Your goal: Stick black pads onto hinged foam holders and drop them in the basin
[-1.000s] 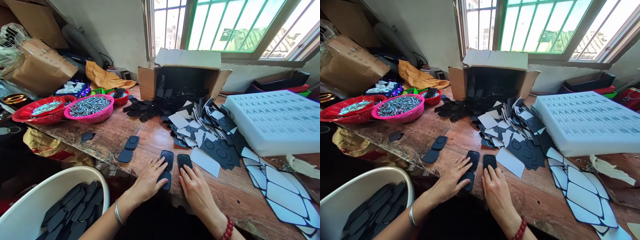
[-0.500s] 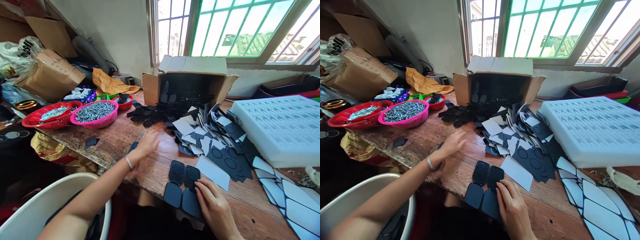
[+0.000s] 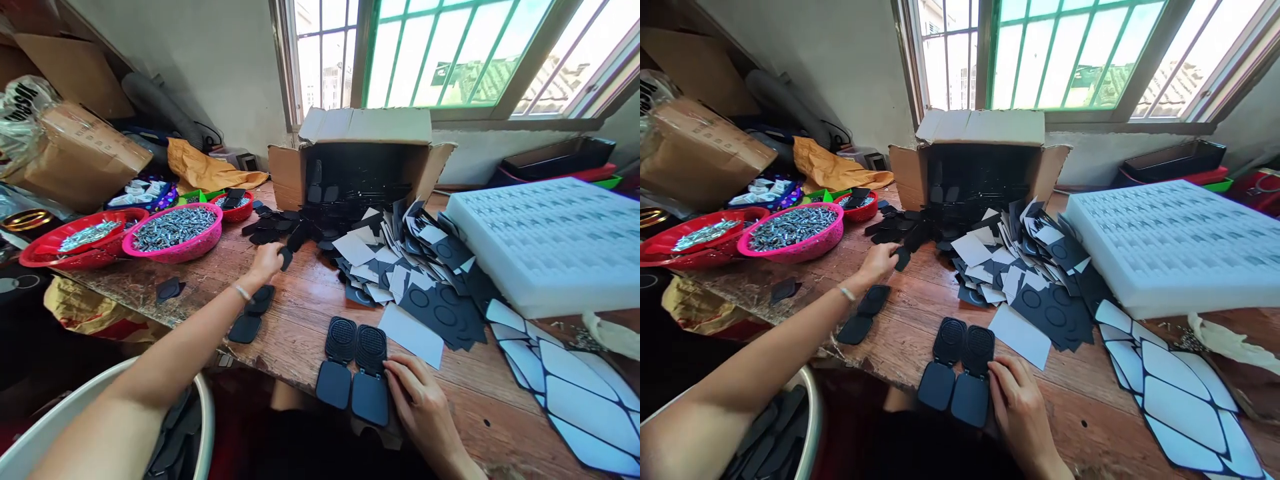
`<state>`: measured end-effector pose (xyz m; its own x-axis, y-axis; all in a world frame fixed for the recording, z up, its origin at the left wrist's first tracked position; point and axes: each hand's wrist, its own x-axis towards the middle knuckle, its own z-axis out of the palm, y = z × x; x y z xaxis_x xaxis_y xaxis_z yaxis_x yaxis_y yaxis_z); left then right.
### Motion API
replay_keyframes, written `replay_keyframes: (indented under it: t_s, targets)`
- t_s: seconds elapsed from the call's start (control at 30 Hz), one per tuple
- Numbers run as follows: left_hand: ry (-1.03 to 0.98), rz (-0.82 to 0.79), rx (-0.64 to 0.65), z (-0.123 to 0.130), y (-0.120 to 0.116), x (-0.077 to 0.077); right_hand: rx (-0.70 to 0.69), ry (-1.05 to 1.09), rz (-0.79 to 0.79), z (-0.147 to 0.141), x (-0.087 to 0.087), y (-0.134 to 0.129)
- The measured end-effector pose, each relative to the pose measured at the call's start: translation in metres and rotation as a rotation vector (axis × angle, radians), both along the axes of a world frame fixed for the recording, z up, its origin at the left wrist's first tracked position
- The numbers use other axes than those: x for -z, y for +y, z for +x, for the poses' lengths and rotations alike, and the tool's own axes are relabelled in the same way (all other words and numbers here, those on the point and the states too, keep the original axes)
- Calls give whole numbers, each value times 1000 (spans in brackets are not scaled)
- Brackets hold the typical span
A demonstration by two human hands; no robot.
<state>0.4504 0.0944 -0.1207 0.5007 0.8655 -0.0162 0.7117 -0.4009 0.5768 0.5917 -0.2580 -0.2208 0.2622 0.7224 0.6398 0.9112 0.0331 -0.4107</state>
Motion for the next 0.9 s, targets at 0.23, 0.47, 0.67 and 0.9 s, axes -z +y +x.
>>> replay_keyframes:
  t_s: [0.23,0.47,0.67,0.9]
  targets:
    - [-137,-426,183,-61,-116,28,-15,61,-18,-1,-1,0]
    - [-121,-104,261,-83,-167,47,37,-7,-55,1,-4,-1]
    - [82,330,523,-79,-176,61,131,-283,-248,37,-2,-1]
    - [219,386,574,-77,-190,59,175,-390,-337,97,24,-15]
